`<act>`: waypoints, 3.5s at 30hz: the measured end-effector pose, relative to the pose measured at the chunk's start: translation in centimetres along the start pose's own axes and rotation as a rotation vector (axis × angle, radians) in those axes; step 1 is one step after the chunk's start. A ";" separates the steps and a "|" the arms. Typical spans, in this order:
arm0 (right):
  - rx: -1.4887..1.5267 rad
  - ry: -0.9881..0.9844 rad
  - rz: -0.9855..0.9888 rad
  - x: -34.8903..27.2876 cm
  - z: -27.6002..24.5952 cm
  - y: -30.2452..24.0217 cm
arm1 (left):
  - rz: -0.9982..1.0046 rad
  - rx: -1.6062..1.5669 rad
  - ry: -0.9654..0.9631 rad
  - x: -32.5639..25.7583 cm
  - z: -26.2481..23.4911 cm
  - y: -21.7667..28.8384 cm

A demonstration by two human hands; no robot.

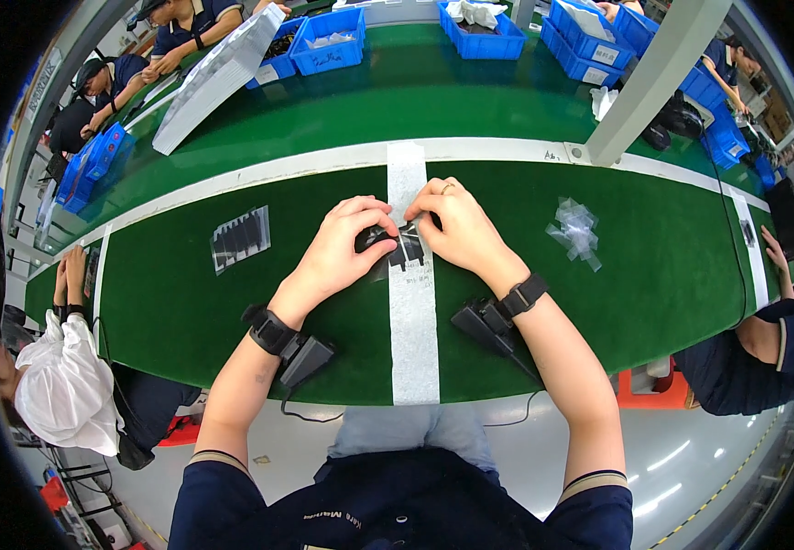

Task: Assembling small black plastic components on a production line.

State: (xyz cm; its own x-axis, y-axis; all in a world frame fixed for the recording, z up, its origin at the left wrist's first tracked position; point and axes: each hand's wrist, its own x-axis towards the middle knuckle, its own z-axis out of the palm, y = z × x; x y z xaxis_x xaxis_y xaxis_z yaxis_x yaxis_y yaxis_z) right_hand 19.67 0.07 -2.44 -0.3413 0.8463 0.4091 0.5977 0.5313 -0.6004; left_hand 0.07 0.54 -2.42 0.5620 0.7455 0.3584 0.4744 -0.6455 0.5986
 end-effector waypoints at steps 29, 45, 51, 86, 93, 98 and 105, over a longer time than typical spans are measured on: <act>0.011 -0.018 -0.010 0.0 -0.1 0.3 | -0.020 -0.008 -0.036 0.3 -0.2 0.4; 0.051 0.020 -0.031 0.1 0.1 0.1 | -0.050 -0.023 -0.026 0.1 -0.5 0.4; 0.040 -0.011 -0.015 0.0 0.0 0.2 | -0.011 0.051 -0.040 0.0 -0.1 0.2; 0.055 0.007 -0.004 0.1 0.1 0.3 | -0.056 0.071 -0.124 -0.3 -0.9 1.2; 0.070 -0.014 -0.006 -0.1 0.2 0.4 | -0.073 0.049 -0.131 -0.1 -1.3 1.6; 0.055 -0.005 -0.009 0.0 0.1 0.2 | -0.083 0.036 -0.148 -0.1 -1.3 1.6; 0.067 0.003 0.000 -0.1 0.0 0.5 | -0.099 0.032 -0.172 0.0 -1.3 1.6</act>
State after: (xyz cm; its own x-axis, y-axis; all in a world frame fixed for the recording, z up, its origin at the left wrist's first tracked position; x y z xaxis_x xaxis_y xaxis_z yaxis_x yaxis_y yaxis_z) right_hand 19.97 0.29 -2.82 -0.3396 0.8460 0.4111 0.5477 0.5332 -0.6448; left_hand -0.03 -0.27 -0.54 0.6178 0.7679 0.1694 0.5531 -0.5774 0.6006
